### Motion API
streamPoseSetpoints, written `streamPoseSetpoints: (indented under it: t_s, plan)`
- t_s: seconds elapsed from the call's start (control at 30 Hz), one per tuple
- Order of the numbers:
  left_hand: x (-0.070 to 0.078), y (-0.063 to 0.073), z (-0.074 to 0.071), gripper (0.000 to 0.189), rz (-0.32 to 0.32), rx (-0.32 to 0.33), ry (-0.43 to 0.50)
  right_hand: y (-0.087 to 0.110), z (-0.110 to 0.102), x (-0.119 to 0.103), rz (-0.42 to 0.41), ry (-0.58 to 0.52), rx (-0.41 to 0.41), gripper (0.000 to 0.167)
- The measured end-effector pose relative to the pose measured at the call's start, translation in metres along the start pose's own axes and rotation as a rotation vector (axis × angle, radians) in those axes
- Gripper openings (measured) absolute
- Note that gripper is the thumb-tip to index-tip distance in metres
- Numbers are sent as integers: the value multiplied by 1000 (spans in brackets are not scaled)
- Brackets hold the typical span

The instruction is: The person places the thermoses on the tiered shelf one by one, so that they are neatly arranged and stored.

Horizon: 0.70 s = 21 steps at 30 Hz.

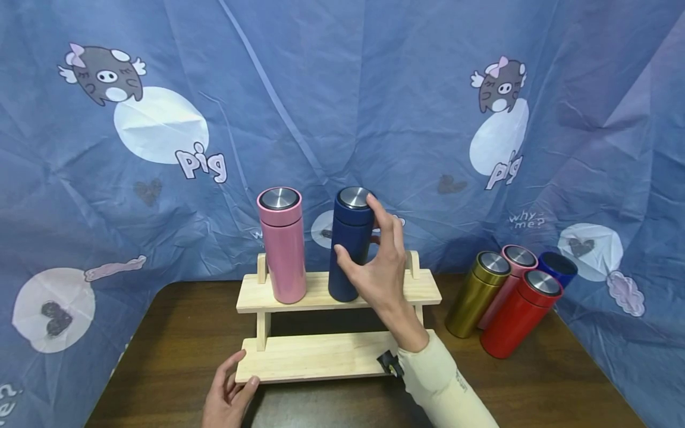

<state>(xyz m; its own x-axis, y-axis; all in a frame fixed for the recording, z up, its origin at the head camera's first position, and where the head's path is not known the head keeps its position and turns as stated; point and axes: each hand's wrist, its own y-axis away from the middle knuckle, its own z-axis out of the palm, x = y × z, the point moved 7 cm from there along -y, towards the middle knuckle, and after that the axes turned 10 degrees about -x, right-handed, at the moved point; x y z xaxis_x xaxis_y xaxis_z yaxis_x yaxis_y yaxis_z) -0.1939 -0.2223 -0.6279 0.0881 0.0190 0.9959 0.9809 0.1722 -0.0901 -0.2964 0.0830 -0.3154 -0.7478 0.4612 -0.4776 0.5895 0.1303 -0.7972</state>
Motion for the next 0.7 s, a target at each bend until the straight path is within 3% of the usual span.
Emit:
streamPoseSetpoints:
  t_s: [0.27,0.33,0.4,0.7]
  plan:
    - [19,3,6,59,6,-14,20,-3,4,2,45,59,-76,100]
    - [18,3,6,59,-4,-12,15,-3,3,2,51,63,-83,99]
    - [8,1,3,59,-1,-8,14,-2,4,3,52,63,-87,100]
    - [2,-1,1,61,29,0,-15,0,3,2,48,86,-108,103]
